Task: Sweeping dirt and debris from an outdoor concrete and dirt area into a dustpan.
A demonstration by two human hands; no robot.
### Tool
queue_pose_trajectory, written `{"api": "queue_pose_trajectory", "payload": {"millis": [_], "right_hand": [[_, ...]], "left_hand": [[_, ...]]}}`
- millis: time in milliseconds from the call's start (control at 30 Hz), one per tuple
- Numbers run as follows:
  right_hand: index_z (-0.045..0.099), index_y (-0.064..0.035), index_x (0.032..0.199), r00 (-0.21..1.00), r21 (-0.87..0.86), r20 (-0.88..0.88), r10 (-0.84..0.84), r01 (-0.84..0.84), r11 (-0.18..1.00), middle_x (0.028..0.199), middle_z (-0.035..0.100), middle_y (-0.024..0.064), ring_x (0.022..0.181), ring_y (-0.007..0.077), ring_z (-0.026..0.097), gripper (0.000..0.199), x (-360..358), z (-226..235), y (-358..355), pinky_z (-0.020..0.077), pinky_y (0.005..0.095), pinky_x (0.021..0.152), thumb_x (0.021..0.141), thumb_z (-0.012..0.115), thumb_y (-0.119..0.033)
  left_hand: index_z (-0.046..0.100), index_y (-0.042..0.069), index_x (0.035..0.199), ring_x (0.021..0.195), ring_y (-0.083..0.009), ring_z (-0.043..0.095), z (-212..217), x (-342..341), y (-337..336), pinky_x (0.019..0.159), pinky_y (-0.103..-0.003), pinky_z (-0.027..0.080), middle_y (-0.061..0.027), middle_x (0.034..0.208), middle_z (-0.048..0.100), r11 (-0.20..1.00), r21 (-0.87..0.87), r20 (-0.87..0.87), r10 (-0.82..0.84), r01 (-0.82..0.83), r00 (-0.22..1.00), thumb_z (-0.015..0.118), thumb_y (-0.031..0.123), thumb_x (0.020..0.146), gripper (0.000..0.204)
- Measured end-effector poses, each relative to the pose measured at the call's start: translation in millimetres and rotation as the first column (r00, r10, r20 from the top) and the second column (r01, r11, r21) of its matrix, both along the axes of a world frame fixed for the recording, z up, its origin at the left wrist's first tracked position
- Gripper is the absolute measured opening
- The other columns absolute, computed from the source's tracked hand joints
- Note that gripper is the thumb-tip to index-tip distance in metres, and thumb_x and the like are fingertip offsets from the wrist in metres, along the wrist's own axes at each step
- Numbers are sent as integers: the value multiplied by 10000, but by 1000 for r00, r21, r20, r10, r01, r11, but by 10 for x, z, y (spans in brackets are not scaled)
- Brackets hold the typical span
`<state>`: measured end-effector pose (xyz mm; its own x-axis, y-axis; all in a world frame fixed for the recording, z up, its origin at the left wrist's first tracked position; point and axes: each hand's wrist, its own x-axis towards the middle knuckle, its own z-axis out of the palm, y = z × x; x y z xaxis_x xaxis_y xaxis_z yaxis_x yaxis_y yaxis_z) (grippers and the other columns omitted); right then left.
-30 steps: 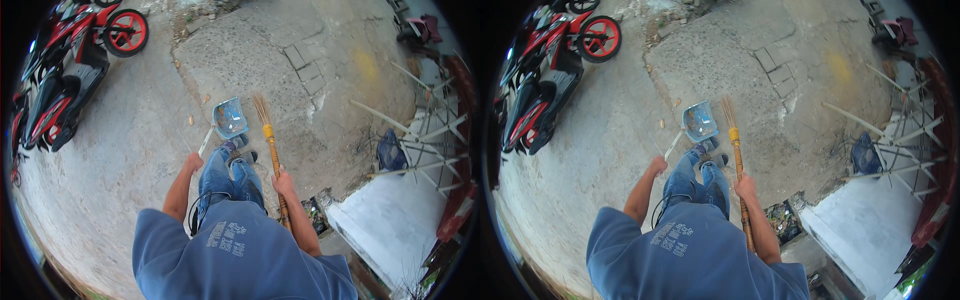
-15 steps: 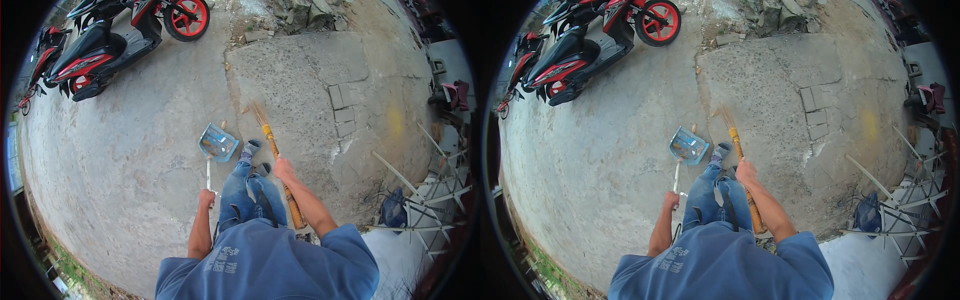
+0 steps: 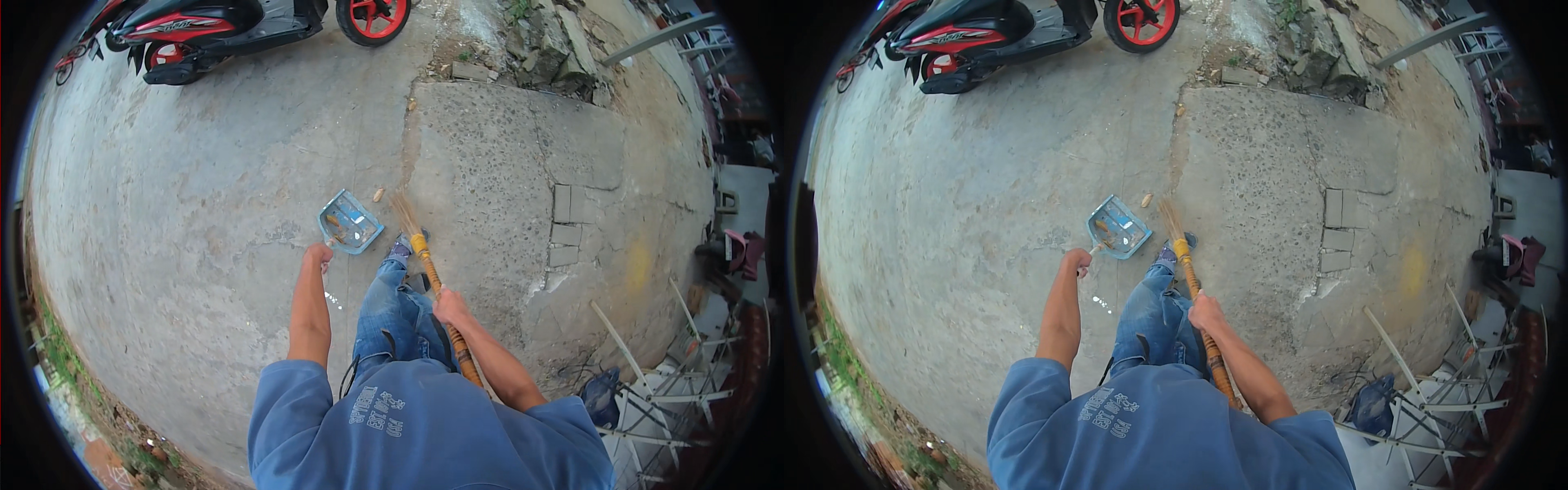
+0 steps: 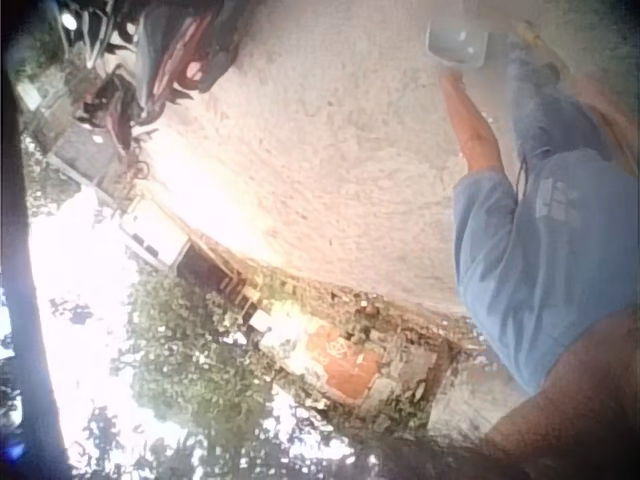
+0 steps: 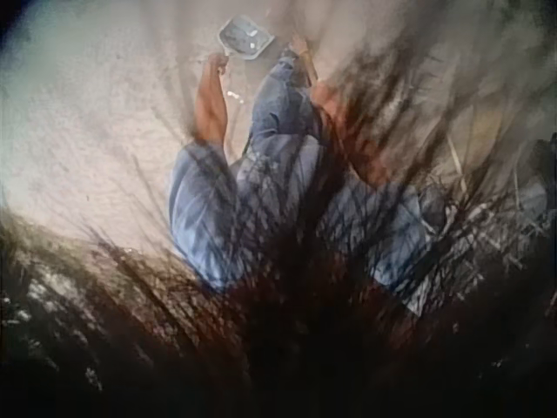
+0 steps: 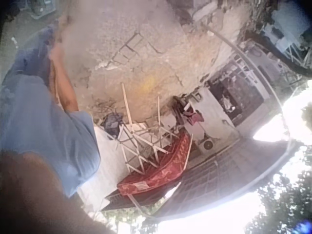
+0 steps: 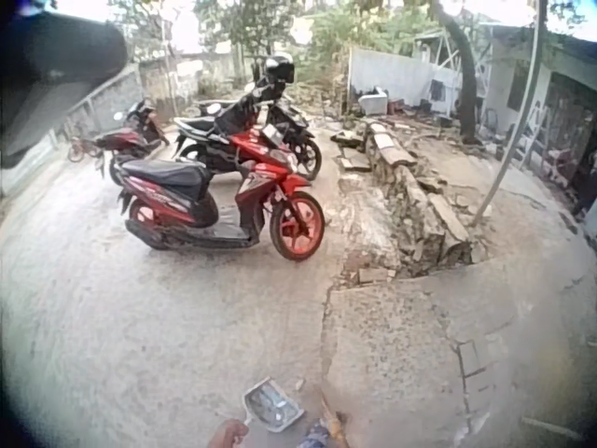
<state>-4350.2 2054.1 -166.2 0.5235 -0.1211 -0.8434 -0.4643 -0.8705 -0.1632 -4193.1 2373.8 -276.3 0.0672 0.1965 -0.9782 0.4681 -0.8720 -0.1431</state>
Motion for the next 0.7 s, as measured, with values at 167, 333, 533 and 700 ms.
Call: {"api": "queue_pose_trajectory", "payload": {"millis": [167, 333, 533, 700], "right_hand": [[352, 20, 1227, 993, 63, -107, 46, -39, 997, 998, 547, 252, 939, 372, 531, 541, 80, 258, 184, 441, 404, 822, 774, 516, -228], [325, 0, 1253, 964, 163, -87, 250, -234, 958, 984, 549, 253, 939, 372, 533, 555, -133, 359, 149, 437, 416, 820, 781, 515, -222], [338, 43, 1239, 973, 110, 47, 228, -232, 967, 866, 579, 254, 843, 402, 550, 569, -132, 535, 132, 449, 429, 770, 766, 517, -217], [345, 69, 1214, 974, -68, -22, 225, -226, 972, 850, 575, 273, 825, 389, 565, 538, 53, 391, 142, 467, 433, 726, 762, 504, -175]], "left_hand": [[534, -16, 837, 423, -194, 494, 0, 78, 70, 458, -361, 392, -102, 514, 518, 992, 26, -50, 125, -124, 991, 362, 33, 699, 227], [522, -11, 849, 400, -194, 477, 136, 80, 29, 409, -361, 366, -103, 499, 486, 978, 35, 33, 203, -204, 979, 343, 36, 709, 232], [529, -8, 833, 387, -193, 463, 110, -144, 167, 365, -345, 347, -113, 523, 481, 966, 56, 162, 242, -254, 957, 346, 34, 722, 218], [536, -11, 831, 391, -192, 459, 60, -126, 154, 362, -339, 349, -122, 541, 486, 965, 45, 174, 247, -258, 953, 349, 38, 742, 214]]}}
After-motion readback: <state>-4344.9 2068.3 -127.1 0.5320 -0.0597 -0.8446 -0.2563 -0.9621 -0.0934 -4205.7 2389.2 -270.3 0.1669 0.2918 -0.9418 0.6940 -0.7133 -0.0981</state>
